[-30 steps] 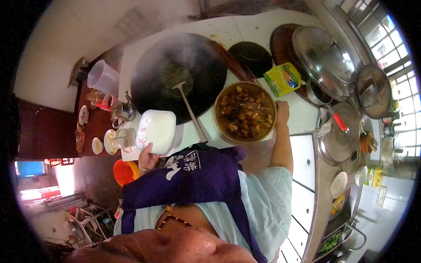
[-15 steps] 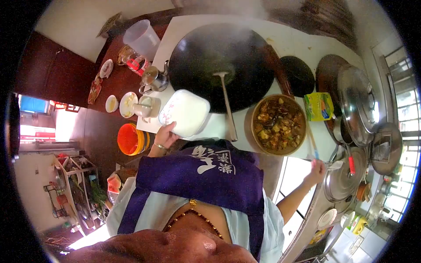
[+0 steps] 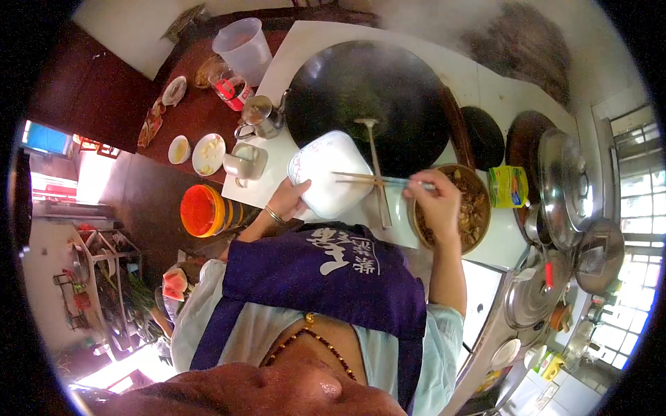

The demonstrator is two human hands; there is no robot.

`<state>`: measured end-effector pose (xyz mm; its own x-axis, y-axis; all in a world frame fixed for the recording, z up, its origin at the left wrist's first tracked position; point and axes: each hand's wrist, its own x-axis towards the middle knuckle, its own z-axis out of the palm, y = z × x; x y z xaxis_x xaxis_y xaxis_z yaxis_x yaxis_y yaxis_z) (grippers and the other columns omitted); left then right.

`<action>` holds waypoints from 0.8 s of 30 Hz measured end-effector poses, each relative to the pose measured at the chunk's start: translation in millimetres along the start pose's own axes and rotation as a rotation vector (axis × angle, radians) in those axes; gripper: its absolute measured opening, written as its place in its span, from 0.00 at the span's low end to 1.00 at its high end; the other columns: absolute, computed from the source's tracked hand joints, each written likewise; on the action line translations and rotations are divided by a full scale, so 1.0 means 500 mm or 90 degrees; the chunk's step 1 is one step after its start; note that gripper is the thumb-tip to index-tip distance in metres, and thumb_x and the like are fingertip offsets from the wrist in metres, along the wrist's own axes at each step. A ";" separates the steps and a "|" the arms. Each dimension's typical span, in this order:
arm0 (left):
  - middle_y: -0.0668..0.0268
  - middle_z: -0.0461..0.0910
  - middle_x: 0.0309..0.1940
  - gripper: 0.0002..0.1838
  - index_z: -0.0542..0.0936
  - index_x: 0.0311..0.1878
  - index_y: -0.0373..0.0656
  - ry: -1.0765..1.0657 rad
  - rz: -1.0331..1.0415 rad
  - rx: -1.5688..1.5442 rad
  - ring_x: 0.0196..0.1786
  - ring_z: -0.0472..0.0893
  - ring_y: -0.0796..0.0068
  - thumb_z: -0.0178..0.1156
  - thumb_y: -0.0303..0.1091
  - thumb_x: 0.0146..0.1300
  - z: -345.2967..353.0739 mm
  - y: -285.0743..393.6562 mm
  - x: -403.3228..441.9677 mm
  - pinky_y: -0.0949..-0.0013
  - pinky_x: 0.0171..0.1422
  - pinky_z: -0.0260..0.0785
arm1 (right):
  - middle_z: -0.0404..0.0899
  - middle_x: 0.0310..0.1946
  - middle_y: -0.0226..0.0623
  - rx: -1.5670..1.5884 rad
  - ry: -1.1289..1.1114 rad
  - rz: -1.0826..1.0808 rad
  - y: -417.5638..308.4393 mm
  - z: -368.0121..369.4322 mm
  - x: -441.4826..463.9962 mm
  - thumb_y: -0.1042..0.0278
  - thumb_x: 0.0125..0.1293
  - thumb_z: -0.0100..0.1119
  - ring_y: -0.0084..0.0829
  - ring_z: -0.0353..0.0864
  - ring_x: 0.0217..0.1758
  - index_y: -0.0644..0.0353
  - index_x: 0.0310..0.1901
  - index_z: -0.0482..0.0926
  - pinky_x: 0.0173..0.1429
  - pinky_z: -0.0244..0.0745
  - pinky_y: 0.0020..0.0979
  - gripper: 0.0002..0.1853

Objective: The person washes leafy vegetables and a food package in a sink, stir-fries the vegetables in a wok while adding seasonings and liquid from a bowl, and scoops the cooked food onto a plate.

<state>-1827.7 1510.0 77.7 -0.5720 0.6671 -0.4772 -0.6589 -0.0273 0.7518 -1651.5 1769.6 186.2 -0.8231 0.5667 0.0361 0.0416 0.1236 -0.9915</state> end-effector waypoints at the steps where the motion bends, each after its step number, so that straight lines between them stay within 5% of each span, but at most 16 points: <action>1: 0.56 0.76 0.49 0.22 0.63 0.61 0.35 0.002 0.006 -0.001 0.43 0.81 0.69 0.52 0.28 0.66 -0.003 -0.002 0.001 0.70 0.40 0.79 | 0.76 0.36 0.38 0.036 -0.012 -0.009 0.007 0.033 0.016 0.80 0.57 0.61 0.27 0.81 0.35 0.69 0.36 0.79 0.38 0.79 0.23 0.05; 5: 0.55 0.75 0.51 0.22 0.62 0.61 0.34 0.004 0.013 -0.001 0.45 0.81 0.67 0.51 0.27 0.66 -0.027 -0.010 0.003 0.69 0.45 0.79 | 0.73 0.35 0.35 0.016 -0.176 -0.085 0.024 0.132 0.061 0.81 0.61 0.55 0.22 0.76 0.28 0.68 0.35 0.77 0.31 0.72 0.21 0.02; 11: 0.55 0.75 0.50 0.23 0.62 0.62 0.34 0.058 0.019 0.048 0.47 0.80 0.67 0.52 0.29 0.65 -0.070 -0.028 0.015 0.66 0.47 0.79 | 0.74 0.31 0.36 0.147 -0.333 0.023 0.057 0.194 0.113 0.61 0.70 0.49 0.25 0.76 0.25 0.67 0.36 0.75 0.31 0.73 0.25 0.15; 14: 0.56 0.75 0.50 0.24 0.63 0.62 0.34 0.092 0.019 0.068 0.48 0.80 0.67 0.53 0.29 0.64 -0.074 -0.007 0.016 0.65 0.46 0.79 | 0.77 0.25 0.40 0.167 -0.286 0.070 0.074 0.169 0.181 0.43 0.70 0.42 0.27 0.79 0.24 0.65 0.35 0.75 0.27 0.77 0.29 0.28; 15: 0.56 0.75 0.50 0.24 0.63 0.62 0.34 0.098 0.026 0.062 0.47 0.80 0.66 0.53 0.30 0.64 -0.070 0.004 0.011 0.65 0.46 0.79 | 0.77 0.24 0.40 0.186 -0.169 0.039 0.080 0.168 0.205 0.41 0.70 0.40 0.28 0.78 0.23 0.65 0.35 0.74 0.27 0.77 0.30 0.29; 19: 0.57 0.76 0.50 0.24 0.64 0.62 0.34 0.136 0.010 0.048 0.48 0.79 0.69 0.54 0.31 0.64 -0.095 0.009 0.009 0.66 0.47 0.78 | 0.76 0.26 0.39 0.133 0.061 0.007 0.192 0.146 0.371 0.54 0.70 0.49 0.29 0.78 0.22 0.64 0.37 0.73 0.27 0.78 0.30 0.18; 24: 0.60 0.74 0.51 0.25 0.63 0.63 0.41 0.147 0.034 0.073 0.47 0.78 0.69 0.54 0.32 0.63 -0.126 -0.005 0.015 0.64 0.44 0.79 | 0.75 0.29 0.36 0.101 0.077 0.076 0.325 0.204 0.501 0.62 0.69 0.52 0.26 0.79 0.28 0.65 0.39 0.73 0.31 0.77 0.29 0.12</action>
<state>-1861.0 1468.1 43.3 -0.7097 0.4787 -0.5168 -0.5727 0.0352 0.8190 -1909.0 1848.7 21.2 -0.7433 0.6645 -0.0772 0.0376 -0.0737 -0.9966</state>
